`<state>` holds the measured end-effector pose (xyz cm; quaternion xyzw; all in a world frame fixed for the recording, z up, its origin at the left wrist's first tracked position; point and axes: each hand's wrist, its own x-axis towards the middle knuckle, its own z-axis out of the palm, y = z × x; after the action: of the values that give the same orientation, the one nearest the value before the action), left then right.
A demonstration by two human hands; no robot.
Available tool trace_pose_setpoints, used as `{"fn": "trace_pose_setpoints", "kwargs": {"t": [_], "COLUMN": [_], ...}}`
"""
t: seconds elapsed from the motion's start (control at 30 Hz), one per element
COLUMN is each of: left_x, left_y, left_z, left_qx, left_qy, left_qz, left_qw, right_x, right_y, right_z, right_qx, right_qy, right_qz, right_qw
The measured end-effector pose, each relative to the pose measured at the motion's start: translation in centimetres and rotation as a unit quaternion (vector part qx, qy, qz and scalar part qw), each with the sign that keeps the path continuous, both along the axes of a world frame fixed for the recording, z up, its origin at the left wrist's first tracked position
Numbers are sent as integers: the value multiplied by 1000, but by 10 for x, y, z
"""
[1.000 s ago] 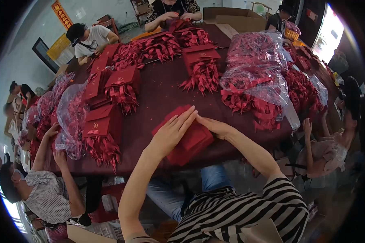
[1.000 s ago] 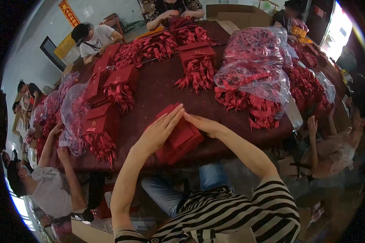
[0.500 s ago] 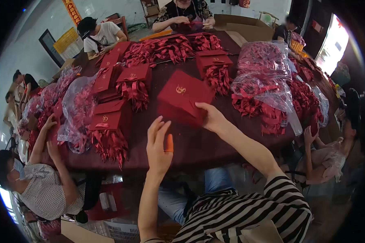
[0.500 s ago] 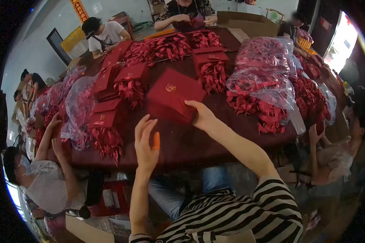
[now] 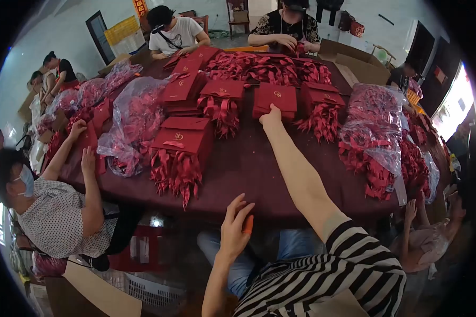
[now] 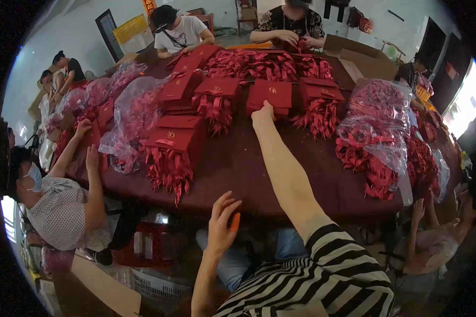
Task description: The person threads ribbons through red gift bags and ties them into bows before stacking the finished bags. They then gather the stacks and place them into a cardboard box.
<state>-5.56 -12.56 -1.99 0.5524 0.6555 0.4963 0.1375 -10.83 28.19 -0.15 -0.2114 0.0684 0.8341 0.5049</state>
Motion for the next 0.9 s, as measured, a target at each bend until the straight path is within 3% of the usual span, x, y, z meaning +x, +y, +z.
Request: {"fn": "trace_pose_setpoints", "kwargs": {"t": [0.13,0.33,0.37,0.43,0.6,0.63,0.7,0.73,0.77,0.8,0.83,0.9], "left_x": [3,1,1,2,17,20,26,31,36,41,47,59], "left_y": [-5,-10,-12,-17,-22,-26,-32,-43,-54,-68,-85,-124], "left_z": [-10,15,21,33,45,45,40,44,53,56,61,82], "left_qx": [8,37,36,45,61,66,95,73,48,33,18,-27], "left_qy": [21,55,56,78,108,115,182,199,213,222,230,219], "left_qz": [-16,-36,-26,-31,-33,-42,-52,-56,-65,-59,-60,-8], "left_qw": [1000,997,997,995,992,990,977,976,974,973,971,975], "right_x": [11,27,37,35,66,68,78,75,91,78,34,52], "right_y": [-9,-38,-45,-18,-35,-11,-20,-15,-25,-34,-70,-81], "right_z": [14,41,39,33,49,21,21,20,24,30,23,-6], "right_qx": [-29,-68,11,-163,-166,-91,-36,-43,-111,-75,-81,-3], "right_qy": [-105,-255,-240,-214,-108,-97,-94,-97,19,-88,-102,-106], "right_qz": [7,39,65,37,102,180,229,262,355,258,315,422], "right_qw": [994,964,968,962,975,975,968,959,928,959,940,900]}}
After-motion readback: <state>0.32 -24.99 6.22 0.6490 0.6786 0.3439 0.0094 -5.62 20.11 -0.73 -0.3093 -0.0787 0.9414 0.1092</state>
